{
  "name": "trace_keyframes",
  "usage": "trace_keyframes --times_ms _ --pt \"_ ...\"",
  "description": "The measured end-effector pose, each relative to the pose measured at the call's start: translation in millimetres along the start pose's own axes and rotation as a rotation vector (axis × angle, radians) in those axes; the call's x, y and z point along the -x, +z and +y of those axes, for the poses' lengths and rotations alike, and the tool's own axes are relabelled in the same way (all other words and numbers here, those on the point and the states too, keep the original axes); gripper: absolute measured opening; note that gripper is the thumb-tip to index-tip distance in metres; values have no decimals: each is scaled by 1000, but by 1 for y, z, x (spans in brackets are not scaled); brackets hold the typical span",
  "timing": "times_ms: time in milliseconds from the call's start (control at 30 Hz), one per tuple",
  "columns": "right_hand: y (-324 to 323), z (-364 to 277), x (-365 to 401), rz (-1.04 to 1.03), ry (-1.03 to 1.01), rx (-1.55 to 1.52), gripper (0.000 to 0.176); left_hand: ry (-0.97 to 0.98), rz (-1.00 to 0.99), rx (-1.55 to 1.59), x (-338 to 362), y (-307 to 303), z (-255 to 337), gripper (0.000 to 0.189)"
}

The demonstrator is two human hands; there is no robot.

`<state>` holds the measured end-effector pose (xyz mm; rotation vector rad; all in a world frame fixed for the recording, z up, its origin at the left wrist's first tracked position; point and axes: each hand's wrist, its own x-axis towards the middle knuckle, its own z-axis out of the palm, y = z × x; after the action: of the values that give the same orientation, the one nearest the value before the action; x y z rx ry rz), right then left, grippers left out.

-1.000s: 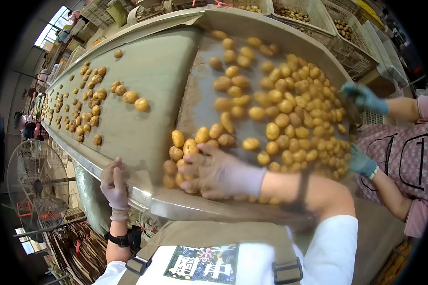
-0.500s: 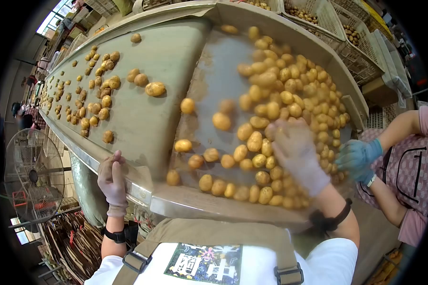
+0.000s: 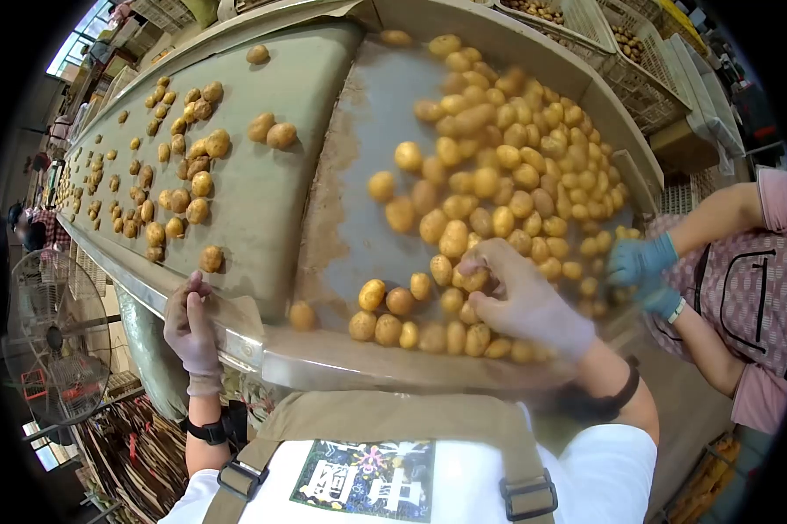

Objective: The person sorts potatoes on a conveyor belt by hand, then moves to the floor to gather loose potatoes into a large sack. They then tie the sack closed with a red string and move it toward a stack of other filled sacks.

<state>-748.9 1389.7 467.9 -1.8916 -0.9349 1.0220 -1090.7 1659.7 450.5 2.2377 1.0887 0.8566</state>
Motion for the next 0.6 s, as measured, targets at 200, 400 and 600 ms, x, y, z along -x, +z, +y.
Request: trace_keyframes --times_ms 200,400,600 --pt "46 0 0 -242 -267 922 28 48 -3 -11 -12 -14 -26 27" --pt "64 -3 -26 -229 -95 930 36 9 83 -55 -28 -23 -33 22" --pt "109 -21 -49 -114 -226 755 30 -31 65 -36 -41 -38 -55 25"
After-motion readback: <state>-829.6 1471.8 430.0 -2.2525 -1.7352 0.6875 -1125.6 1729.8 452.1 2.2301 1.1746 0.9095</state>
